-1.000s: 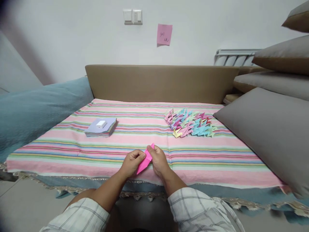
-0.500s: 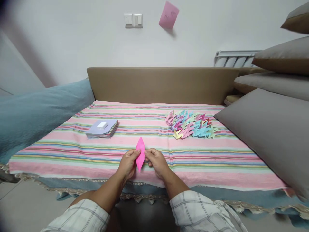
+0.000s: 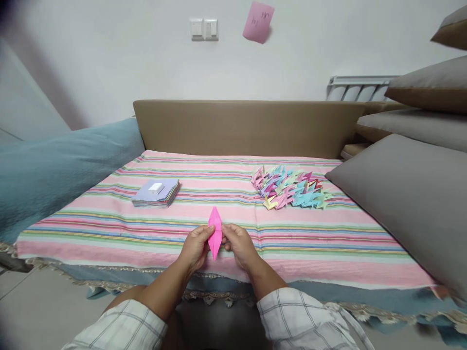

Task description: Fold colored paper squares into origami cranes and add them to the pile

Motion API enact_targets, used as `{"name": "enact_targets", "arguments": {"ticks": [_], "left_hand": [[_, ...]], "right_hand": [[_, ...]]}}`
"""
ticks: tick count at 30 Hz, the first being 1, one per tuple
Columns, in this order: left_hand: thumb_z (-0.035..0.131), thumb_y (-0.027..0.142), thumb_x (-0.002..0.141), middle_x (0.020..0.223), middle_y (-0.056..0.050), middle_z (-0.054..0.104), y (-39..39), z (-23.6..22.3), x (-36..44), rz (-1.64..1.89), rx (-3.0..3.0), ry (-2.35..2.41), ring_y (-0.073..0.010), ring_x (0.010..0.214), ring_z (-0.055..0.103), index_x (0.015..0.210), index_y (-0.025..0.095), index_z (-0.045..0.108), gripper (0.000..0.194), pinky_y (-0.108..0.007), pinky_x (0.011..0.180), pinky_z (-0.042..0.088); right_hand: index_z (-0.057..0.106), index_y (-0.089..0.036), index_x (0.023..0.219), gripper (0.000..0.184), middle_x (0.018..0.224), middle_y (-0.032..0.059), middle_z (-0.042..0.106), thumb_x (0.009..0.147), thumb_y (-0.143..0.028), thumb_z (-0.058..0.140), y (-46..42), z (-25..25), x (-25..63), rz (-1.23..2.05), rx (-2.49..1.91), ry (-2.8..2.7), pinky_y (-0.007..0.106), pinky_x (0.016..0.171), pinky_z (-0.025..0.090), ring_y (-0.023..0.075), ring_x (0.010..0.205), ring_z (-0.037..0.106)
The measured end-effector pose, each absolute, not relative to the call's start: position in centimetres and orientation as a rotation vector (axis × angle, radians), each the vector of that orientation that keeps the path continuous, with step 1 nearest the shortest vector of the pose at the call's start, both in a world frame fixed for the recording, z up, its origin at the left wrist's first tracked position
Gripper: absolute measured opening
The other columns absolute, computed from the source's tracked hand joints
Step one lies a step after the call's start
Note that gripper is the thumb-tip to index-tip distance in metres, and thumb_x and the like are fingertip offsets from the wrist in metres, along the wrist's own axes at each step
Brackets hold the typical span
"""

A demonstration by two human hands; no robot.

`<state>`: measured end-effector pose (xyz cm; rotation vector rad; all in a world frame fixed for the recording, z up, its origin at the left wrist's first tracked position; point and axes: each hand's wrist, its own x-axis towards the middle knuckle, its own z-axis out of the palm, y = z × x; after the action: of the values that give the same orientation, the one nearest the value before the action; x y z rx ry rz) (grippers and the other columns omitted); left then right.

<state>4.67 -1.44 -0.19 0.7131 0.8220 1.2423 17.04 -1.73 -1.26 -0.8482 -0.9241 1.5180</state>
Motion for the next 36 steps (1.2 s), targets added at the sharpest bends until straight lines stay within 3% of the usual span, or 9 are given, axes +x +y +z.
{"name": "enact_targets", "arguments": {"ticks": [6,13,18,21,26,30,33,36], "left_hand": [[0.071,0.046,0.065,0.064,-0.005,0.067,-1.7,0.1,4.3,1.146,0.739,0.763,-0.0151,0.059,0.062,0.074,0.012,0.064,0.036,-0.026,0.055,0.05],[0.082,0.032,0.049,0.06,0.001,0.061,-1.5,0.3,4.2,1.241,0.716,0.851,-0.0099,0.055,0.057,0.062,0.012,0.059,0.033,-0.022,0.052,0.05],[0.082,0.033,0.048,0.059,0.002,0.06,-1.4,0.2,4.4,1.259,0.73,0.87,-0.0096,0.054,0.056,0.059,0.012,0.058,0.034,-0.024,0.053,0.05],[0.081,0.036,0.049,0.06,0.001,0.06,-1.2,-0.1,4.5,1.256,0.764,0.896,-0.0093,0.054,0.055,0.062,0.012,0.058,0.035,-0.023,0.052,0.048],[0.076,0.036,0.059,0.061,0.002,0.06,-1.2,-0.5,4.2,1.529,1.104,1.056,-0.009,0.057,0.054,0.07,0.016,0.062,0.027,-0.02,0.056,0.044],[0.069,0.036,0.068,0.087,-0.005,0.068,-1.4,-0.7,4.2,1.477,1.338,1.031,-0.0175,0.083,0.062,0.085,0.018,0.07,0.024,-0.027,0.077,0.048],[0.072,0.036,0.065,0.092,-0.007,0.07,-1.5,-0.6,4.4,1.383,1.229,0.919,-0.02,0.089,0.062,0.092,0.017,0.07,0.032,-0.031,0.082,0.048],[0.078,0.032,0.057,0.081,-0.004,0.07,-1.5,-0.5,4.6,1.34,1.079,0.854,-0.0166,0.077,0.063,0.087,0.016,0.069,0.035,-0.028,0.074,0.05]], "right_hand": [[0.056,-0.016,0.063,0.033,0.051,-0.0049,0.05,0.067,-0.045,0.07,-1.2,-1.9,17.2,1.415,-0.869,-0.913,0.018,0.041,0.027,0.0044,0.042,0.037],[0.055,-0.016,0.063,0.033,0.051,-0.0053,0.05,0.066,-0.044,0.071,-1.4,-1.6,17.4,1.425,-0.86,-0.905,0.017,0.041,0.029,0.0045,0.043,0.038],[0.06,-0.018,0.075,0.033,0.064,-0.0018,0.06,0.064,-0.046,0.072,-1.9,-0.9,17.2,1.5,-0.806,-0.856,0.021,0.048,0.041,0.0099,0.053,0.052],[0.06,-0.018,0.073,0.031,0.064,-0.0021,0.061,0.06,-0.042,0.075,-1.7,-1.2,17.2,1.474,-0.816,-0.841,0.024,0.051,0.045,0.0107,0.053,0.053],[0.062,-0.017,0.073,0.029,0.064,-0.0005,0.062,0.063,-0.041,0.073,-1.2,-1.9,17.3,1.2,-0.935,-0.907,0.024,0.051,0.045,0.0108,0.054,0.054],[0.064,-0.018,0.082,0.026,0.073,0.0027,0.065,0.07,-0.04,0.067,-1.7,-1.5,17.3,1.002,-1.001,-1.087,0.027,0.06,0.049,0.014,0.064,0.058],[0.067,-0.019,0.086,0.021,0.082,0.0044,0.064,0.075,-0.036,0.063,-2.4,-1.0,17.2,0.805,-1.029,-1.263,0.029,0.067,0.05,0.0158,0.072,0.06],[0.068,-0.022,0.095,0.022,0.089,0.0055,0.062,0.08,-0.032,0.056,-2.9,-0.8,17.1,0.683,-1.008,-1.435,0.03,0.074,0.05,0.0173,0.082,0.06]]}}
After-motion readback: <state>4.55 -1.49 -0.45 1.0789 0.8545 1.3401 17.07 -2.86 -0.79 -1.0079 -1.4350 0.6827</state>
